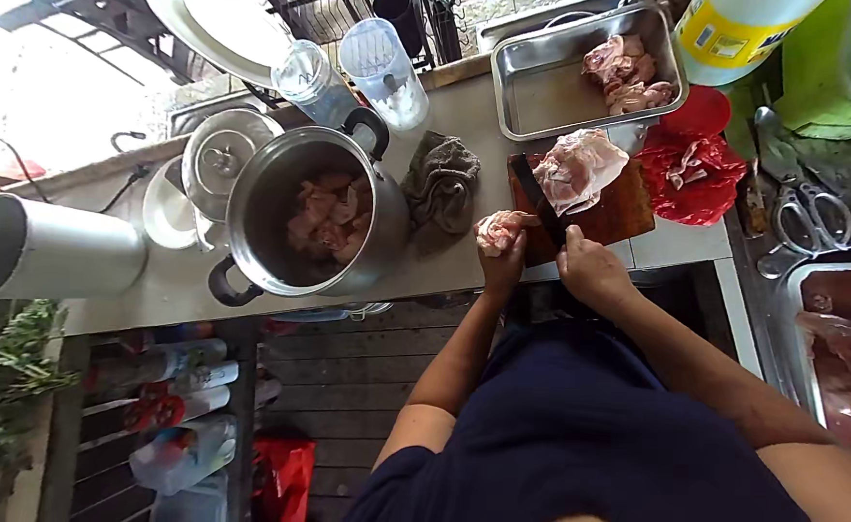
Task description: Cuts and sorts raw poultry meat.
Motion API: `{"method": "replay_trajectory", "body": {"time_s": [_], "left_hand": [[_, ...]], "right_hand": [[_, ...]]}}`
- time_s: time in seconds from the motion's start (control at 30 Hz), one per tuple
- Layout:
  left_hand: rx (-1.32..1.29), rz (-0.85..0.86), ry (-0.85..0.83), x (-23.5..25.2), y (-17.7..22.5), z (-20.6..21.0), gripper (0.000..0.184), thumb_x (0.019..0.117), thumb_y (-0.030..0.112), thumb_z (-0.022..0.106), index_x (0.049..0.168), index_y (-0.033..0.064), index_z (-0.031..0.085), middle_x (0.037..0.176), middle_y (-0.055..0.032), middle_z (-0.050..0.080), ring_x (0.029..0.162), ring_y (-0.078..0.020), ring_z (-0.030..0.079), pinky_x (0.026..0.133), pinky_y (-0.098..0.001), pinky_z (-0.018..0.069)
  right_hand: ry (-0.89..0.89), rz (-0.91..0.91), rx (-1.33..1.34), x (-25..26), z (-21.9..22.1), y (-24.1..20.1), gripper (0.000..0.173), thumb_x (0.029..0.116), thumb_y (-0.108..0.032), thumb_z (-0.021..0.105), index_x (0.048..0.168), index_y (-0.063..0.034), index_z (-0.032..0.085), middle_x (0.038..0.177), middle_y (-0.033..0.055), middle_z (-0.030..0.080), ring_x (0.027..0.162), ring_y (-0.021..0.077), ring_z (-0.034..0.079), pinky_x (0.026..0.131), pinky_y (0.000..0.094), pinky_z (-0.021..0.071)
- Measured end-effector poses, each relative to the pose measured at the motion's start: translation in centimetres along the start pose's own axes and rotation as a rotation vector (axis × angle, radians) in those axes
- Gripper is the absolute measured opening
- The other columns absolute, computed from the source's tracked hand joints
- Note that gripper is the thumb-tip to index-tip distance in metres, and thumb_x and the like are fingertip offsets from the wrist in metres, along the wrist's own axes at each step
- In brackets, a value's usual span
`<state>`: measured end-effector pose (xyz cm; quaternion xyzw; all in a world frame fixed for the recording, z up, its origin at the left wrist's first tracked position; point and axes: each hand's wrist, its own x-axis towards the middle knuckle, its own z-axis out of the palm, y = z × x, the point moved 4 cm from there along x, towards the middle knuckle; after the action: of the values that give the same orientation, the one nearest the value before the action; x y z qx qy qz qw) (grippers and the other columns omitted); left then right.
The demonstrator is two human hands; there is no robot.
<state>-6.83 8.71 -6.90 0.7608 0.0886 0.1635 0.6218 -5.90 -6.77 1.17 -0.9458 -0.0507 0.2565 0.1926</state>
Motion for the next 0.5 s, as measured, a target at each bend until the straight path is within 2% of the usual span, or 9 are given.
{"method": "replay_trajectory", "body": {"time_s": [0.1, 0.13, 0.2, 0.23, 0.27, 0.3, 0.37, 0.4, 0.5], "left_hand": [[0.019, -0.051, -0.044, -0.1, 0.1, -0.4, 0.043, 0.0887, 0.005, 0.076, 0.128, -0.0026, 0.06, 0.113, -0.0184, 0.067, 0.097, -0.0239, 0.067, 0.084, -0.0436, 0.0569], [0.014, -0.05, -0.044, 0.0, 0.1, -0.4, 0.042, 0.0882, 0.005, 0.076, 0.126, -0.0021, 0.061, 0.11, -0.017, 0.068, 0.093, -0.0218, 0.067, 0.081, -0.0415, 0.0576], [0.009, -0.011, -0.028, 0.2, 0.1, -0.3, 0.041, 0.0861, 0.003, 0.076, 0.125, -0.0019, 0.062, 0.107, -0.0154, 0.069, 0.09, -0.0195, 0.068, 0.08, -0.0392, 0.0585], [0.006, 0.006, -0.024, 0.1, 0.1, -0.2, 0.043, 0.0858, 0.003, 0.076, 0.126, -0.0017, 0.062, 0.11, -0.0154, 0.069, 0.093, -0.0195, 0.068, 0.082, -0.0391, 0.0585], [-0.001, 0.022, -0.019, 0.1, 0.1, -0.2, 0.045, 0.0855, 0.003, 0.076, 0.127, -0.0021, 0.061, 0.113, -0.0158, 0.069, 0.097, -0.0201, 0.068, 0.085, -0.0399, 0.058], [-0.01, 0.037, -0.01, 0.1, 0.1, -0.2, 0.046, 0.0846, 0.002, 0.076, 0.127, -0.0024, 0.061, 0.114, -0.0163, 0.069, 0.101, -0.0211, 0.068, 0.088, -0.041, 0.0576], [-0.029, 0.089, -0.006, 0.1, 0.0, -0.2, 0.044, 0.085, 0.002, 0.076, 0.127, -0.0025, 0.061, 0.117, -0.0168, 0.069, 0.107, -0.0227, 0.068, 0.093, -0.0428, 0.0566], [-0.028, 0.106, -0.001, 0.1, 0.0, -0.1, 0.043, 0.0851, 0.002, 0.077, 0.126, -0.0025, 0.062, 0.117, -0.0167, 0.069, 0.108, -0.0227, 0.068, 0.094, -0.0429, 0.0566], [-0.027, 0.113, 0.026, 0.0, -0.4, 0.2, 0.043, 0.0849, 0.003, 0.077, 0.125, -0.0027, 0.062, 0.115, -0.0161, 0.07, 0.107, -0.0214, 0.068, 0.095, -0.0412, 0.0566]], "right_hand": [[0.021, -0.026, -0.017, -0.2, -1.4, -0.6, 0.033, 0.1097, -0.019, 0.039, 0.131, 0.0032, 0.05, 0.101, 0.0262, 0.068, 0.1, 0.0452, 0.069, 0.08, 0.0607, 0.054], [0.117, -0.069, 0.001, -0.7, -2.2, -0.9, 0.034, 0.1096, -0.018, 0.04, 0.133, 0.0049, 0.05, 0.099, 0.0269, 0.068, 0.096, 0.0464, 0.07, 0.077, 0.061, 0.0544], [0.468, -0.222, 0.052, -2.1, -3.7, -1.7, 0.032, 0.1069, -0.014, 0.043, 0.126, 0.0091, 0.053, 0.085, 0.0241, 0.067, 0.074, 0.0433, 0.07, 0.061, 0.0557, 0.0549], [0.61, -0.282, 0.072, -2.7, -4.1, -2.1, 0.03, 0.1057, -0.013, 0.043, 0.124, 0.0092, 0.052, 0.08, 0.0211, 0.065, 0.066, 0.0395, 0.069, 0.054, 0.0514, 0.0541], [0.672, -0.305, 0.082, -2.7, -3.9, -2.3, 0.03, 0.1049, -0.013, 0.043, 0.124, 0.0087, 0.051, 0.078, 0.0193, 0.065, 0.063, 0.037, 0.068, 0.051, 0.0489, 0.0537], [0.603, -0.269, 0.073, -2.2, -3.2, -2.4, 0.033, 0.1051, -0.013, 0.042, 0.128, 0.0091, 0.049, 0.081, 0.0208, 0.066, 0.066, 0.0385, 0.07, 0.054, 0.0511, 0.0554], [0.16, -0.035, -0.008, -0.2, -1.2, -2.5, 0.036, 0.1083, -0.015, 0.04, 0.139, 0.0037, 0.044, 0.099, 0.0258, 0.069, 0.092, 0.0452, 0.071, 0.075, 0.0605, 0.0561], [0.022, 0.032, -0.063, 0.5, -0.7, -2.6, 0.036, 0.1088, -0.017, 0.039, 0.14, 0.0013, 0.044, 0.103, 0.0252, 0.07, 0.099, 0.0446, 0.071, 0.08, 0.0603, 0.0555], [-0.1, 0.085, -0.15, 0.3, -0.6, -2.9, 0.033, 0.1089, -0.016, 0.041, 0.137, -0.0003, 0.045, 0.103, 0.0239, 0.07, 0.103, 0.0434, 0.07, 0.08, 0.0585, 0.056]]}}
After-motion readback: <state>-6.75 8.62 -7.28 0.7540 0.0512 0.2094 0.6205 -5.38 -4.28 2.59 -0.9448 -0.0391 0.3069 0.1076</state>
